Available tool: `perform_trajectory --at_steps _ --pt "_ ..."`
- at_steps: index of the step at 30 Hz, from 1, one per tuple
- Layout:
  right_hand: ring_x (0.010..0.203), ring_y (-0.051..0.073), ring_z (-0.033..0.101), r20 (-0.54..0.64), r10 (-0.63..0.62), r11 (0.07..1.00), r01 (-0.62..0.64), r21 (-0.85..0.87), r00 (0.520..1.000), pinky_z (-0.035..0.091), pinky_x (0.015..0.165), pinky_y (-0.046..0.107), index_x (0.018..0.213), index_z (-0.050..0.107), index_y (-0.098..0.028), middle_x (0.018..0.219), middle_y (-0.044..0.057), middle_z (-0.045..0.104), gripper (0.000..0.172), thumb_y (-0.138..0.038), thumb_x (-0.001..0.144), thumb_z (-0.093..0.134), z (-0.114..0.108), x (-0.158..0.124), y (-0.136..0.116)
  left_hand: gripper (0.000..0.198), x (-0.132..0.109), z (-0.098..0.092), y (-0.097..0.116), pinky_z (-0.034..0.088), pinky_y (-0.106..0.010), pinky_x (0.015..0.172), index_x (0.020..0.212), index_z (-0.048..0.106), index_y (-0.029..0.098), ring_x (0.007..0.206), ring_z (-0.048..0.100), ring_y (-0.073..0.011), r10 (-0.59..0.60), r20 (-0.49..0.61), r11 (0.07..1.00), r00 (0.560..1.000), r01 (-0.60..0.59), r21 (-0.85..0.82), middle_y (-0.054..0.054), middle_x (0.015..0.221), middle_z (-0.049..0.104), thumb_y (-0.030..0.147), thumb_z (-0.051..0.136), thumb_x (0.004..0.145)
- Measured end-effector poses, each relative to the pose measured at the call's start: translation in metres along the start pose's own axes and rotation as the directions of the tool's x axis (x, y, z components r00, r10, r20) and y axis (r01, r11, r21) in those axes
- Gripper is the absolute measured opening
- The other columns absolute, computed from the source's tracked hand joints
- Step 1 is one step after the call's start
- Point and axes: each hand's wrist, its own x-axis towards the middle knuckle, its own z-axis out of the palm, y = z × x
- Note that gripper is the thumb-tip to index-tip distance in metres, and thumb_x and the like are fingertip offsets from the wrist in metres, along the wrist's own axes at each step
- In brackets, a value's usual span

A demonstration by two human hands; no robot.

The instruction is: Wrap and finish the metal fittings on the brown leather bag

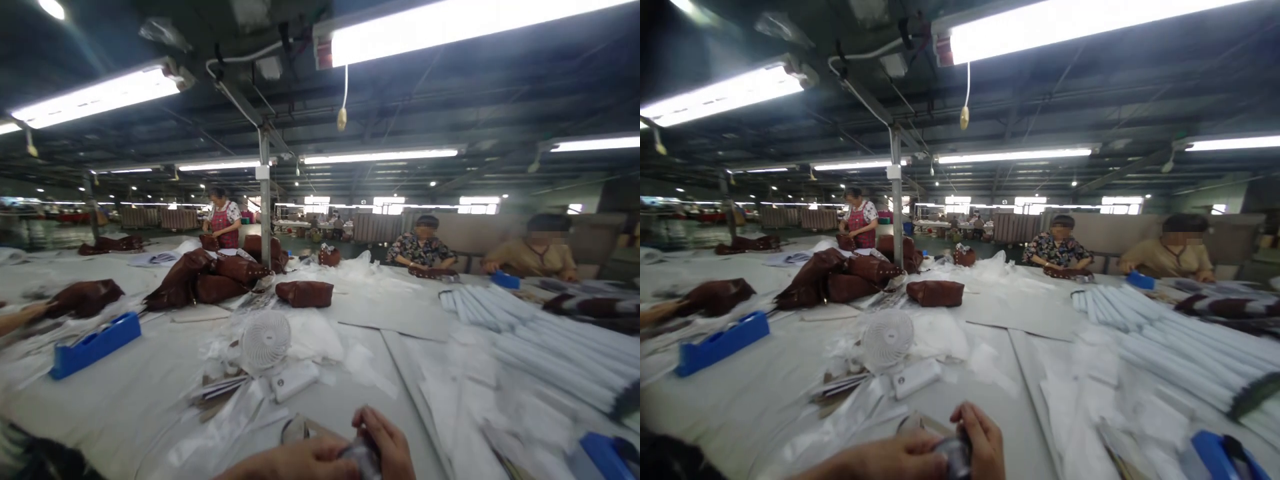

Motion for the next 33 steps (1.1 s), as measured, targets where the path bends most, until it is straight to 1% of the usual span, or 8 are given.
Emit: perform_trajectory --at_steps 6,13,18,21,24,28,30,33 --pt "0.048 0.01 0.035 0.019 -0.031 0.998 0.032 -0.05 0.999 0.027 0.045 0.021 0.066 0.059 -0.017 0.052 -0.006 0.039 0.034 -0.05 0.073 0.063 -0.002 0.001 -0.004 0.052 0.015 0.001 0.005 0.039 -0.02 0.034 0.088 0.052 0.017 0.036 0.05 -0.0088 -0.159 0.097 0.987 0.982 0.161 -0.007 0.0 0.064 0.059 0.067 0.054 0.076" --pt "0.047 0.009 0.035 -0.038 -0.149 0.987 0.147 -0.059 0.988 0.025 0.044 0.021 0.069 0.06 -0.016 0.052 -0.007 0.04 0.033 -0.047 0.078 0.058 -0.007 -0.006 -0.018 0.05 0.02 -0.01 0.029 0.053 -0.029 0.059 0.101 0.053 0.018 0.062 0.066 -0.0152 -0.21 0.32 0.976 0.924 0.217 0.013 -0.005 0.088 0.063 0.063 0.057 0.079" --pt "0.047 0.009 0.039 -0.023 -0.168 0.98 0.164 -0.112 0.986 0.03 0.046 0.022 0.073 0.062 -0.015 0.052 -0.006 0.043 0.035 -0.049 0.081 0.055 -0.014 -0.008 -0.016 0.046 0.021 0.003 0.025 0.049 -0.023 0.045 0.095 0.053 0.017 0.047 0.059 -0.0109 -0.233 0.209 0.971 0.95 0.239 -0.005 -0.001 0.076 0.061 0.06 0.057 0.079" --pt "0.058 0.014 0.053 -0.101 -0.161 0.972 0.14 -0.187 0.982 0.044 0.057 0.025 0.084 0.066 -0.014 0.062 -0.001 0.057 0.042 -0.054 0.082 0.052 -0.052 -0.006 -0.011 0.042 0.014 0.018 0.015 0.042 -0.017 0.038 0.093 0.056 0.017 0.042 0.05 -0.0064 -0.218 0.074 0.976 0.973 0.216 0.034 0.002 0.068 0.056 0.057 0.055 0.082" --pt "0.066 0.017 0.059 -0.337 -0.164 0.959 0.07 -0.274 0.927 0.049 0.068 0.031 0.088 0.066 -0.014 0.067 0.001 0.061 0.049 -0.059 0.078 0.052 -0.124 -0.018 -0.002 0.044 0.005 0.026 -0.002 0.037 -0.015 0.034 0.093 0.058 0.017 0.039 0.049 -0.0055 -0.237 -0.051 0.97 0.97 0.239 0.047 0.003 0.066 0.057 0.059 0.052 0.082" --pt "0.053 0.017 0.056 -0.544 -0.056 0.935 -0.147 -0.322 0.837 0.047 0.055 0.03 0.079 0.066 -0.014 0.054 0.0 0.058 0.044 -0.056 0.069 0.058 -0.211 -0.063 0.023 0.048 0.0 0.028 -0.026 0.032 -0.014 0.031 0.09 0.056 0.017 0.033 0.049 -0.0056 -0.268 -0.098 0.962 0.958 0.271 0.02 0.003 0.064 0.06 0.064 0.05 0.081" --pt "0.045 0.017 0.054 -0.573 0.042 0.915 -0.262 -0.307 0.819 0.042 0.046 0.028 0.067 0.066 -0.014 0.048 0.001 0.057 0.041 -0.055 0.065 0.061 -0.229 -0.089 0.044 0.05 0.003 0.03 -0.033 0.031 -0.014 0.031 0.085 0.056 0.016 0.033 0.048 -0.0056 -0.274 -0.072 0.961 0.959 0.276 0.024 0.002 0.062 0.061 0.066 0.051 0.08" --pt "0.037 0.016 0.05 -0.582 0.164 0.883 -0.381 -0.273 0.797 0.035 0.039 0.025 0.051 0.062 -0.016 0.041 0.002 0.054 0.043 -0.056 0.066 0.061 -0.227 -0.129 0.079 0.052 0.009 0.036 -0.033 0.028 -0.014 0.03 0.083 0.056 0.015 0.032 0.048 -0.0054 -0.293 -0.077 0.955 0.953 0.295 0.012 0.001 0.062 0.063 0.067 0.053 0.077"
